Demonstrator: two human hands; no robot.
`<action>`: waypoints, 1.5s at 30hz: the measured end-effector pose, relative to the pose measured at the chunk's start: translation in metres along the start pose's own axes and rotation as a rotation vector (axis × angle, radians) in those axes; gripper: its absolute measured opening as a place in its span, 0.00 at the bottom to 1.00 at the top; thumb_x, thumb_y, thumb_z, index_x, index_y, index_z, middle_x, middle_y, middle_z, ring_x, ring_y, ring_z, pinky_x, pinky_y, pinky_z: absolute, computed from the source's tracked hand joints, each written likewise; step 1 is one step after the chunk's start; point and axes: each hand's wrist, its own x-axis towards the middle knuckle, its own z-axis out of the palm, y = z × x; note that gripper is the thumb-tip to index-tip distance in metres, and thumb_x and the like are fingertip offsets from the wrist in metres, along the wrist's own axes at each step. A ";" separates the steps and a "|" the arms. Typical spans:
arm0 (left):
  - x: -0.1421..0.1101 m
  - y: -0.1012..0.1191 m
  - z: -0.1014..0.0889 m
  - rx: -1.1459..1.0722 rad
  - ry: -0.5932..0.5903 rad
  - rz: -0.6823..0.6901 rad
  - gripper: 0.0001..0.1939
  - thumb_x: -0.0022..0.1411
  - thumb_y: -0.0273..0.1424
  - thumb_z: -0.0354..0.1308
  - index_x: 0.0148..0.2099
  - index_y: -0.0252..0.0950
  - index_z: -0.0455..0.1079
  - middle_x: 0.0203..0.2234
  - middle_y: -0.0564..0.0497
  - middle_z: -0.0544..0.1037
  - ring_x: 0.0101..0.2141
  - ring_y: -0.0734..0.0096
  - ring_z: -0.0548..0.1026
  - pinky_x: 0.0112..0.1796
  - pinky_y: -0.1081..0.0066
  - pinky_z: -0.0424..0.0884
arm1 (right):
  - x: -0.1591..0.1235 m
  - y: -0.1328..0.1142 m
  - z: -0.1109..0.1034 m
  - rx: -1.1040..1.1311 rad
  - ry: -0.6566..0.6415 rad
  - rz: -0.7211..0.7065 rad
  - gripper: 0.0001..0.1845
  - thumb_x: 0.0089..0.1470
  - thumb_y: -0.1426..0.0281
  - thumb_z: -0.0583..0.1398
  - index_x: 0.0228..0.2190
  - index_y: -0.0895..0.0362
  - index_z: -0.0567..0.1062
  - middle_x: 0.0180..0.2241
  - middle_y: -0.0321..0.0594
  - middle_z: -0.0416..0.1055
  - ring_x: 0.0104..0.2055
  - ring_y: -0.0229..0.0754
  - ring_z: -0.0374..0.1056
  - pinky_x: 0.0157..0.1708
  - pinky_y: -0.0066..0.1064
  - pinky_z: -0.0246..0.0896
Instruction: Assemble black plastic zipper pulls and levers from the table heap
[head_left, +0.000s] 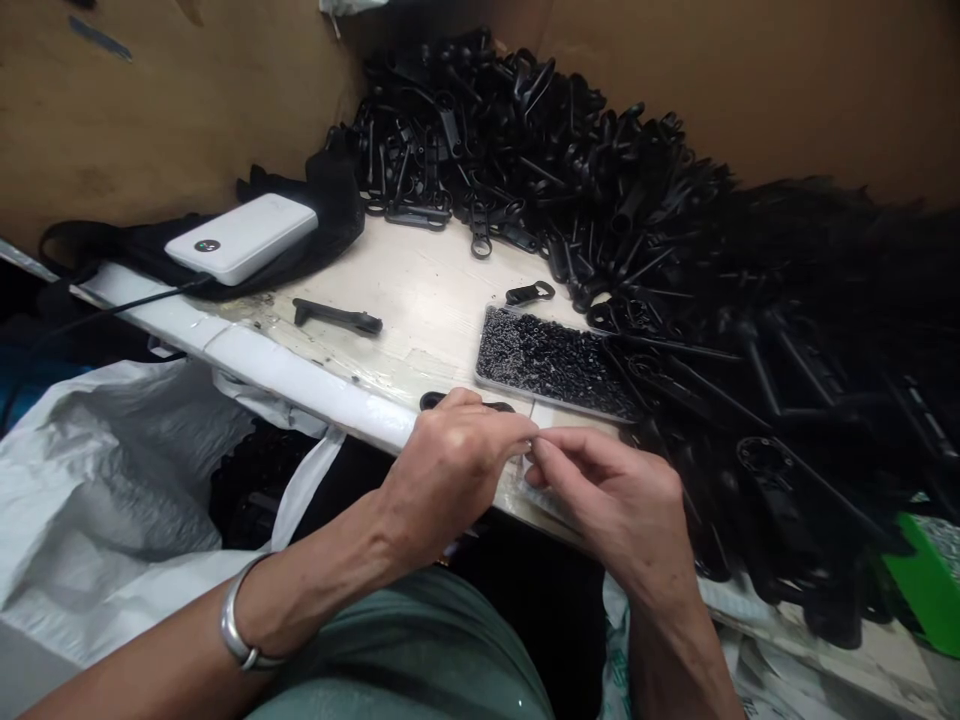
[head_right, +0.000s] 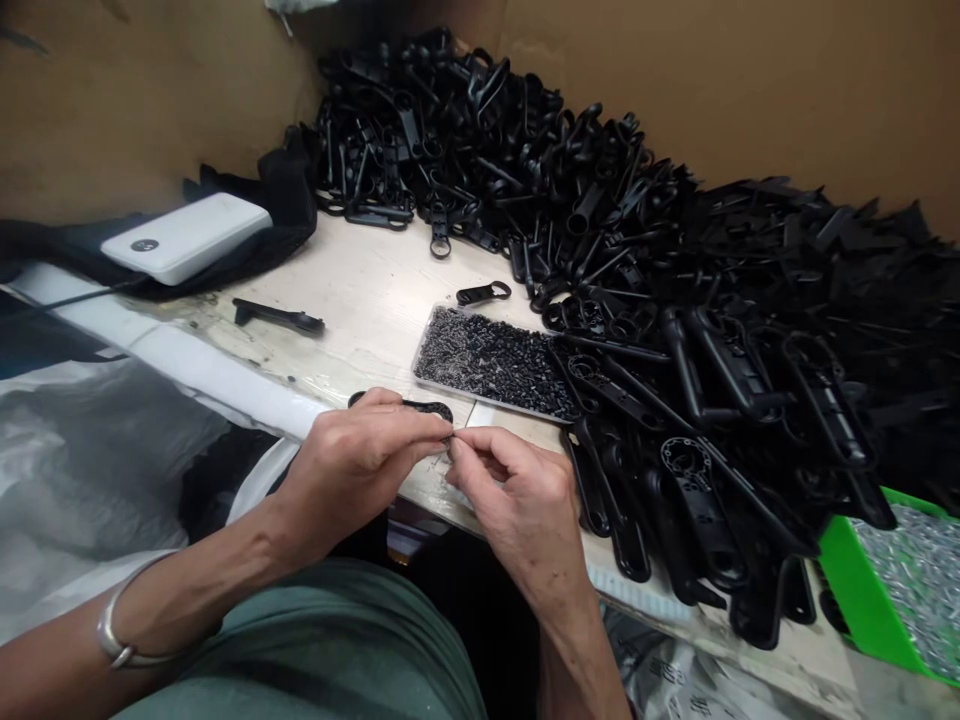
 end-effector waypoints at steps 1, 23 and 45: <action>-0.001 0.000 0.000 -0.006 -0.002 0.000 0.09 0.62 0.21 0.55 0.34 0.37 0.74 0.27 0.57 0.81 0.26 0.75 0.73 0.36 0.74 0.69 | 0.000 0.000 0.000 -0.003 -0.007 0.005 0.06 0.55 0.75 0.61 0.29 0.56 0.79 0.21 0.29 0.75 0.21 0.33 0.71 0.25 0.19 0.65; -0.005 -0.024 -0.041 0.237 -0.284 -0.066 0.12 0.61 0.20 0.54 0.45 0.37 0.71 0.39 0.49 0.80 0.40 0.64 0.77 0.42 0.65 0.65 | 0.002 0.009 0.001 -0.134 0.093 0.023 0.04 0.51 0.73 0.63 0.26 0.55 0.78 0.19 0.30 0.74 0.20 0.36 0.71 0.24 0.24 0.65; -0.008 -0.017 -0.020 0.224 -0.265 -0.033 0.05 0.60 0.24 0.60 0.40 0.35 0.71 0.34 0.50 0.81 0.35 0.63 0.78 0.37 0.65 0.66 | -0.001 0.013 -0.003 -0.322 0.012 -0.125 0.05 0.53 0.77 0.62 0.28 0.58 0.77 0.26 0.33 0.76 0.26 0.35 0.71 0.29 0.24 0.61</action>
